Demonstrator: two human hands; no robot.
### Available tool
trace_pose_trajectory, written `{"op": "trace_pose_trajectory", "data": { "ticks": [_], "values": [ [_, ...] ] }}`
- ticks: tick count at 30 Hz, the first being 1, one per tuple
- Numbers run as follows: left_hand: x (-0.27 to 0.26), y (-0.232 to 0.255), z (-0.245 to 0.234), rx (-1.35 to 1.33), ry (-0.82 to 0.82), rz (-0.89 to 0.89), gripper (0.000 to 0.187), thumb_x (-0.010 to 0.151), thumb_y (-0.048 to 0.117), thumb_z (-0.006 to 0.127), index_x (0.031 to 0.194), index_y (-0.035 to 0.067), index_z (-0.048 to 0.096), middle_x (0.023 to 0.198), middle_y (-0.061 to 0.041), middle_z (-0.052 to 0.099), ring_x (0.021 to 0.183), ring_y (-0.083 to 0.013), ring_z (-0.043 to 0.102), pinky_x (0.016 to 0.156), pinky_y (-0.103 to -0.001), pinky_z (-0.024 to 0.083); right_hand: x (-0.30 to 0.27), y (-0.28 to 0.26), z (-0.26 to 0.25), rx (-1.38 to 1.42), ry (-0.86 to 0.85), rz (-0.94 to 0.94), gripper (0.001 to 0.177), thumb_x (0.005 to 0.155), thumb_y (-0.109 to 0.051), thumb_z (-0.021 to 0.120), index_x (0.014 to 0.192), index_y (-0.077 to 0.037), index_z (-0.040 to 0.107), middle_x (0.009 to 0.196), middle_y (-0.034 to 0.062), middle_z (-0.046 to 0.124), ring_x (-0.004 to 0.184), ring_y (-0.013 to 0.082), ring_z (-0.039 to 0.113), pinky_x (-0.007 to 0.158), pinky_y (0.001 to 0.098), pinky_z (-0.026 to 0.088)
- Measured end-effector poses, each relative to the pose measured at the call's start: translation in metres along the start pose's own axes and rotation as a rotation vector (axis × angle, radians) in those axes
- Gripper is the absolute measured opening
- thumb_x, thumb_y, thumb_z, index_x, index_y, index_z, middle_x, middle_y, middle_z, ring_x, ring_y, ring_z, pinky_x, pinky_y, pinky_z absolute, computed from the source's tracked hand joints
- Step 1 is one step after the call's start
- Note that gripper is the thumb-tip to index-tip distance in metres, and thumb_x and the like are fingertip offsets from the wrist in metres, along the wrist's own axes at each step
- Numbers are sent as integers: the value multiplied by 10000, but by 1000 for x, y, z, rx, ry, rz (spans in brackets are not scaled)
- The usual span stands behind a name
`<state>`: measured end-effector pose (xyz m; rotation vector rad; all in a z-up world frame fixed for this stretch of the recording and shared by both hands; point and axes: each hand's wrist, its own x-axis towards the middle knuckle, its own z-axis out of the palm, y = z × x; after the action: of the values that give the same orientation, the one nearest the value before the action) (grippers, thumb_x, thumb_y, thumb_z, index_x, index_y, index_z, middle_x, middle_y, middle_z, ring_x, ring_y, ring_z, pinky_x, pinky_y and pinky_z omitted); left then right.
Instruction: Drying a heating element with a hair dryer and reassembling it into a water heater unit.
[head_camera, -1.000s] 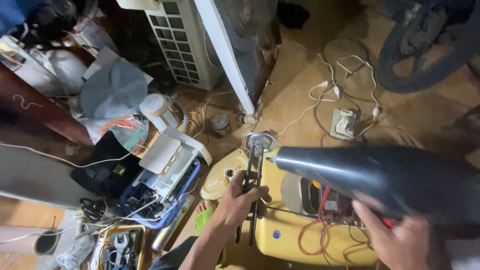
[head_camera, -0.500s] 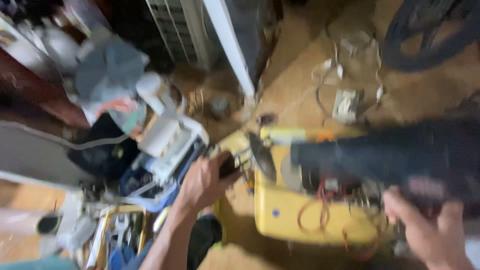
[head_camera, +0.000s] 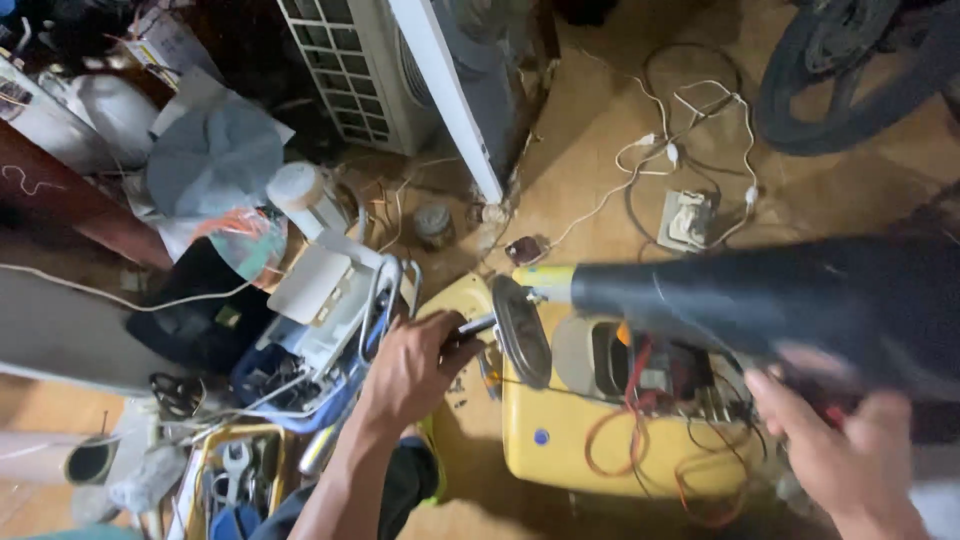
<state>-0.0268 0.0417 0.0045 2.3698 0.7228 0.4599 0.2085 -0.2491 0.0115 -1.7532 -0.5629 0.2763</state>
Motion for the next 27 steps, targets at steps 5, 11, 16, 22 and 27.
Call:
{"op": "trace_pose_trajectory", "data": {
  "ticks": [5,11,16,22,27],
  "values": [
    [-1,3,10,48,-49,-92,207,878,281,709,967,98,672,875,-7,706,810,-210,682,873,-366,449,-8,29,-15,26,-8,70,69,918,60,644,969,99,618,654,204,612,517,276,546,524,354,452],
    [-2,-4,17,-11,-7,45,185,873,167,737,945,62,603,850,-56,652,652,-215,647,644,-372,538,-12,22,-17,61,-67,44,469,892,104,587,1297,-82,442,797,186,660,544,252,558,478,356,480],
    [-4,-1,13,115,140,24,123,818,114,729,886,56,645,865,-57,683,707,-228,660,670,-369,563,-17,8,-21,-261,2,94,349,841,63,726,1178,144,691,741,233,712,490,290,600,472,360,461],
    [6,-7,25,77,84,-24,91,809,103,709,849,78,631,797,-25,660,658,-223,641,606,-381,521,-3,23,-20,-85,-72,52,32,932,64,641,942,94,645,662,178,615,512,252,550,503,346,472],
    [4,-3,20,95,129,33,108,789,88,726,837,66,632,789,-34,645,693,-220,638,626,-368,519,-4,18,-13,-124,-108,21,88,905,91,624,978,57,661,708,132,649,519,218,560,501,321,459]
  ]
}}
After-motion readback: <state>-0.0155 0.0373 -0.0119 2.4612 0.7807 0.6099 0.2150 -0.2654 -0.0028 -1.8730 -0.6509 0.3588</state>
